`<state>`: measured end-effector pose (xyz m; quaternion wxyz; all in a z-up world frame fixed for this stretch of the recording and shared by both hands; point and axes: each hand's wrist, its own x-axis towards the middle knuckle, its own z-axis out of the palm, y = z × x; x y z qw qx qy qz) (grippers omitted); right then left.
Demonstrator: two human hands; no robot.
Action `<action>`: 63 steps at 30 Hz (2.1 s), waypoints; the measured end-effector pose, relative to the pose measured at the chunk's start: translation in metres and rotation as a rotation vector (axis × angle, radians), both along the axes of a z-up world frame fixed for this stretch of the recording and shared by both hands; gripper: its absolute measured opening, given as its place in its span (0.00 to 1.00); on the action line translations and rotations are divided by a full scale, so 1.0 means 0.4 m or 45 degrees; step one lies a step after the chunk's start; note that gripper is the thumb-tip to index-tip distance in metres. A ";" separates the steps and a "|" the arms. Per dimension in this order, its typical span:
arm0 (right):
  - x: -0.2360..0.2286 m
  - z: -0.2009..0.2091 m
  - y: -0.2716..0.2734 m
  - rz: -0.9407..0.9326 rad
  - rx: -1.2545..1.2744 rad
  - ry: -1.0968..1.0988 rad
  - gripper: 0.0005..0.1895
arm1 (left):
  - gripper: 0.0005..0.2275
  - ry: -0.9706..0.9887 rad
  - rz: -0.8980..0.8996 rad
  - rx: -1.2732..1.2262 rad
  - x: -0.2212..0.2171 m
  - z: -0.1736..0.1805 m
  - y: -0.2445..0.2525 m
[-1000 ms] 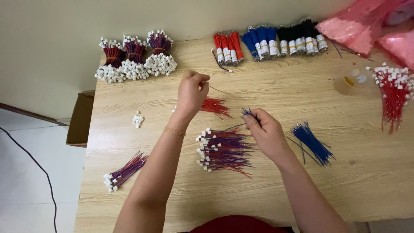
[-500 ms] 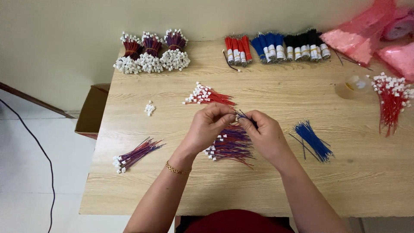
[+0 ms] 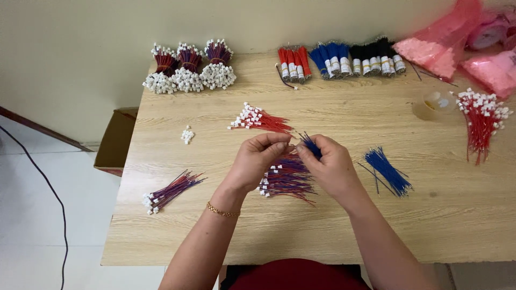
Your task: Sorting and inspecting small wire bundles with connectors using a small hand tool
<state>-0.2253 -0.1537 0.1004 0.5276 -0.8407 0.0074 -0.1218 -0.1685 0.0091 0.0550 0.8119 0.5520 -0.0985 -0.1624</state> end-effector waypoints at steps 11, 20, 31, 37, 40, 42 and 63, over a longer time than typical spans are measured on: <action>-0.008 0.029 0.024 -0.030 -0.126 0.005 0.06 | 0.07 0.231 -0.045 -0.298 0.018 -0.035 0.008; 0.007 -0.003 0.014 -0.063 -0.127 -0.051 0.06 | 0.08 0.261 -0.046 -0.317 0.016 -0.024 0.005; 0.025 -0.022 0.023 -0.066 -0.351 -0.098 0.08 | 0.09 0.157 -0.002 -0.113 0.033 -0.083 -0.009; 0.041 -0.073 0.036 -0.048 -0.328 -0.040 0.08 | 0.08 0.160 0.031 -0.002 0.045 -0.145 0.005; 0.061 -0.105 0.018 0.037 -0.234 0.072 0.09 | 0.08 0.112 0.045 0.158 0.055 -0.148 0.020; 0.077 -0.125 0.001 -0.021 -0.025 0.132 0.15 | 0.07 -0.130 0.045 0.501 0.086 -0.190 0.041; 0.148 -0.171 -0.089 -0.134 0.227 0.208 0.10 | 0.06 -0.975 -0.059 1.867 0.635 -0.287 0.129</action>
